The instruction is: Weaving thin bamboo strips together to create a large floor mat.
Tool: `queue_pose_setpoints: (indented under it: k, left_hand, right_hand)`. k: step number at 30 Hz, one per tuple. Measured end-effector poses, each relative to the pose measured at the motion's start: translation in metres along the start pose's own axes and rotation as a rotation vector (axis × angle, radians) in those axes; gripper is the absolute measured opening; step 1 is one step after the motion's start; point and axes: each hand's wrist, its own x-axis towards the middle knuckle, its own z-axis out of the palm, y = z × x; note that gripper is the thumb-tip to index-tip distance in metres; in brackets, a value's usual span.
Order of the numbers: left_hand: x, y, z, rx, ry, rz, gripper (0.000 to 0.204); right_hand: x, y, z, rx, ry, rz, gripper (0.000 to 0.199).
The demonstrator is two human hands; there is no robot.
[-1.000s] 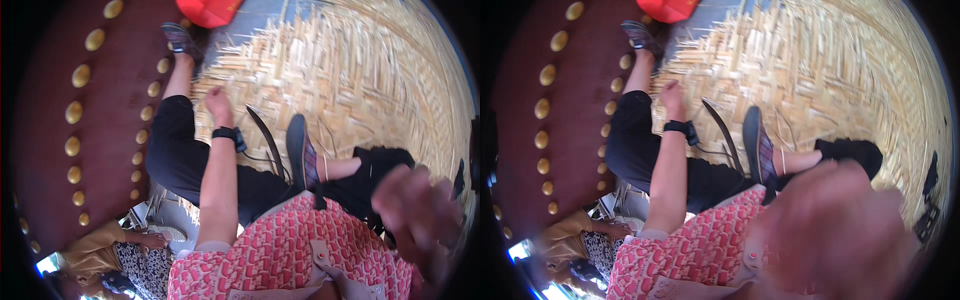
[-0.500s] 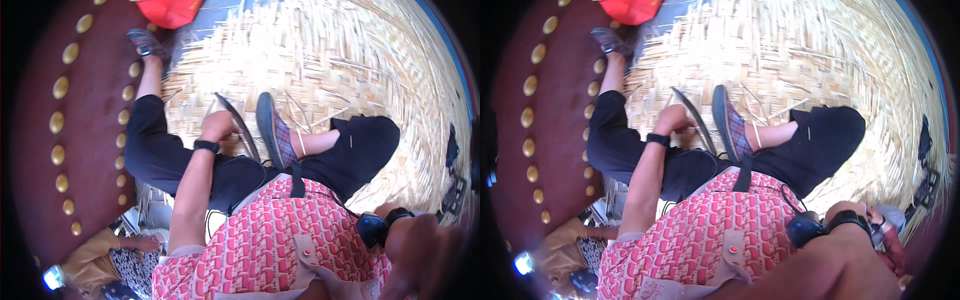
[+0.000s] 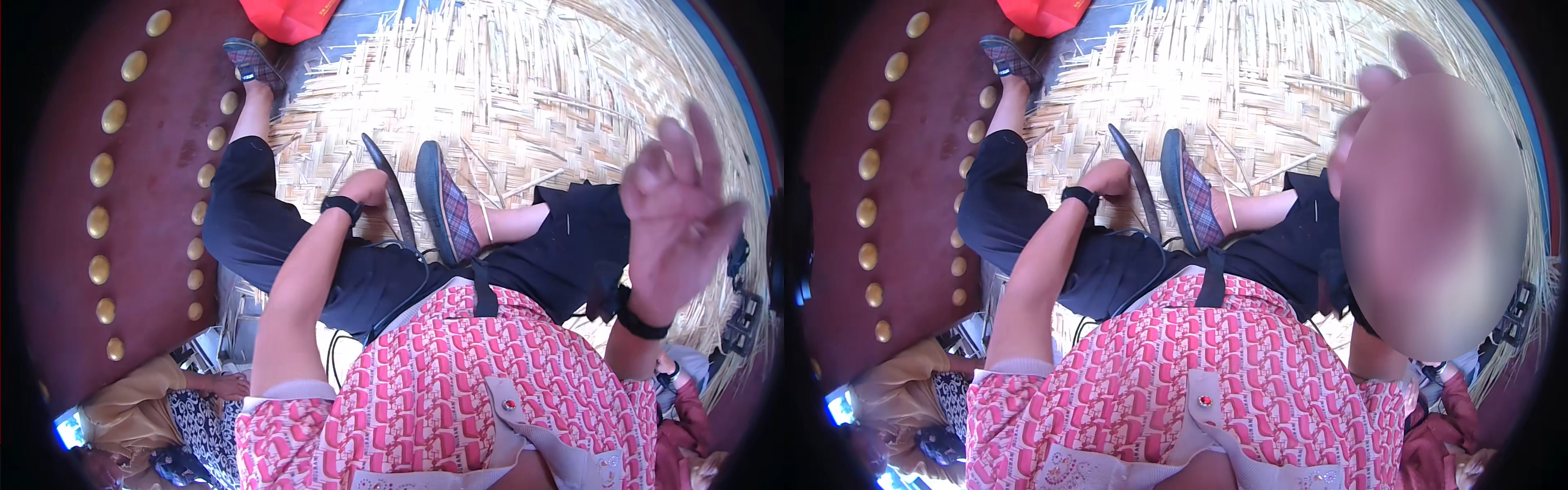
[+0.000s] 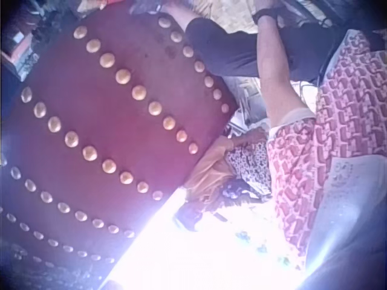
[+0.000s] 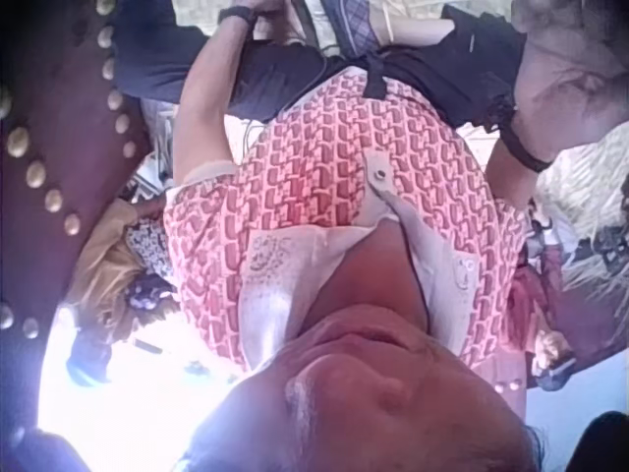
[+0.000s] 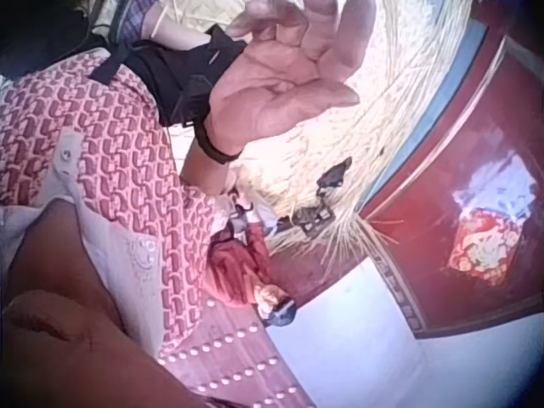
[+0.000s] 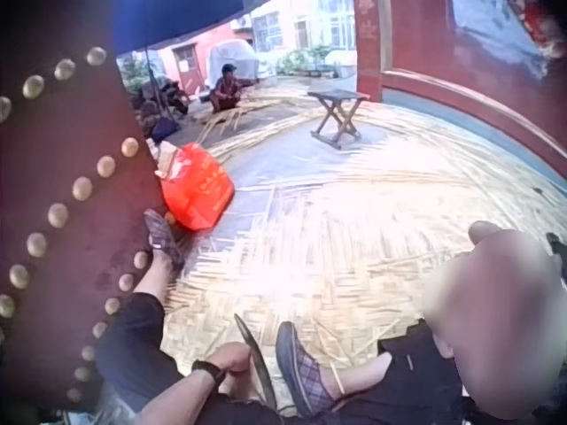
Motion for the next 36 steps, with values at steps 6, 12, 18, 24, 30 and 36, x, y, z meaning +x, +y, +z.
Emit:
queue_pose_setpoints:
  k: [6,12,18,24,30,36]
  left_hand:
    - [-0.067,-0.015,-0.102,-0.554,0.307,0.293,0.008]
    - [-0.12,0.031,-0.148,-0.982,0.261,0.628,0.008]
    - [-0.073,0.06,-0.135,-1.218,0.478,0.543,0.014]
    - [-0.036,0.095,-0.091,-1.51,0.237,0.377,0.019]
    - [-0.028,0.078,-0.074,-1.555,0.279,0.567,0.014]
    - [-0.021,0.061,-0.065,-1.745,0.211,0.33,0.017]
  right_hand:
    - [0.002,0.051,-0.026,-0.46,0.263,0.329,0.033]
    - [-0.006,0.161,-0.01,-0.024,-0.03,0.835,0.039]
    - [-0.011,0.175,-0.023,-0.009,0.029,0.819,0.024]
    - [-0.023,0.184,-0.034,-0.007,0.177,0.841,0.015]
    - [-0.02,0.192,-0.038,0.259,0.15,0.945,0.017]
    - [-0.011,0.23,-0.027,0.043,0.252,0.843,0.01]
